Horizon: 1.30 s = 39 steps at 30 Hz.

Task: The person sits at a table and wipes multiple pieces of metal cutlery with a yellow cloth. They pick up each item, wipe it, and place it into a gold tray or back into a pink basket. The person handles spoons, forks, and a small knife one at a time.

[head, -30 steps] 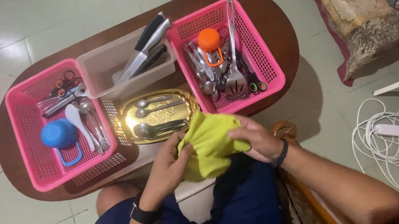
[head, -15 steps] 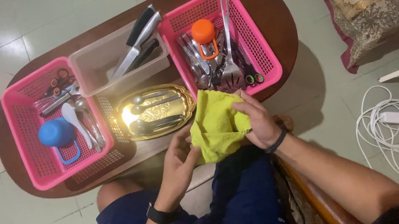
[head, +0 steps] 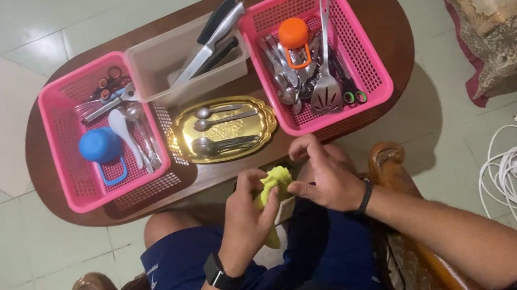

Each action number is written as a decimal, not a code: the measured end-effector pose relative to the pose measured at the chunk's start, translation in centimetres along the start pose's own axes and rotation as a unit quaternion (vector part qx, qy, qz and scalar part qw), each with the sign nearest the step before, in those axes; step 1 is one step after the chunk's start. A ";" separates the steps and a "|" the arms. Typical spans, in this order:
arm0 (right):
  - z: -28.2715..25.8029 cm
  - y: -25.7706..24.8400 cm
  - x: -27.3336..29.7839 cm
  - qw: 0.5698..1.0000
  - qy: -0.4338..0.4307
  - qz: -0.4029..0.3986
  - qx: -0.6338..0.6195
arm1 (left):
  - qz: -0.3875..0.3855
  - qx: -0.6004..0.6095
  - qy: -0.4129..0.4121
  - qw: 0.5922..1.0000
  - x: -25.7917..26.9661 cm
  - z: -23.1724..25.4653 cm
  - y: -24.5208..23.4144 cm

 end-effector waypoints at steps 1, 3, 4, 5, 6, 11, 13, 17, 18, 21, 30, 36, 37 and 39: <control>-0.6 0.3 -0.1 1.000 -0.002 -0.002 0.000 | 0.003 0.001 -0.001 1.000 0.1 -0.4 0.0; -1.7 1.2 -0.3 0.997 0.013 -0.035 -0.063 | -0.005 0.030 -0.002 1.000 0.4 -1.3 0.2; -1.9 1.2 -0.5 0.997 0.012 -0.037 -0.063 | -0.003 0.031 -0.002 1.000 0.6 -0.9 -0.1; -2.0 1.5 -0.6 0.992 0.038 -0.053 -0.112 | -0.005 0.024 0.008 1.000 0.9 -0.5 -0.4; -2.1 1.8 -0.7 0.982 0.064 -0.069 -0.161 | -0.006 0.018 0.019 1.000 1.1 -0.1 -0.7; -0.7 1.2 -1.0 0.986 0.013 -0.057 -0.153 | -0.020 -0.047 0.046 0.998 1.9 1.1 -2.1; -0.3 0.7 -1.1 0.990 -0.017 -0.040 -0.132 | -0.018 -0.082 0.072 0.994 1.9 0.7 -2.8; -0.6 -0.6 -1.3 0.996 -0.016 -0.009 -0.083 | 0.083 -0.171 0.108 0.976 1.8 -1.6 -4.6; -0.8 -0.8 -1.4 0.992 -0.012 0.003 -0.122 | 0.104 -0.190 0.089 0.972 1.9 -2.1 -5.1; -3.8 -1.2 -1.5 0.999 -0.021 -0.012 -0.023 | 0.059 -0.162 0.101 0.980 2.3 -1.2 -4.2; -0.5 4.0 0.8 0.990 -0.058 -0.123 -0.023 | 0.029 -0.082 0.129 0.988 -0.5 -2.3 -0.9; 3.3 3.1 0.3 0.990 0.074 -0.112 0.030 | 0.189 -0.277 0.135 0.932 -14.1 -12.6 -3.0; 3.5 3.2 0.4 0.990 0.075 -0.113 0.030 | 0.188 -0.276 0.134 0.933 -16.1 -13.7 -3.2; 4.1 3.2 0.6 0.986 0.086 -0.133 0.053 | 0.201 -0.336 0.204 0.897 -19.9 -15.3 -3.2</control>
Point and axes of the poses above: each hand's wrist, its own x-axis away from the middle knuckle, its own y-axis out of the palm, z = x × y, the point moved 4 cm from there along -x, towards the middle knuckle, and after that the axes turned 14 degrees about -y, right-handed, at the moved point
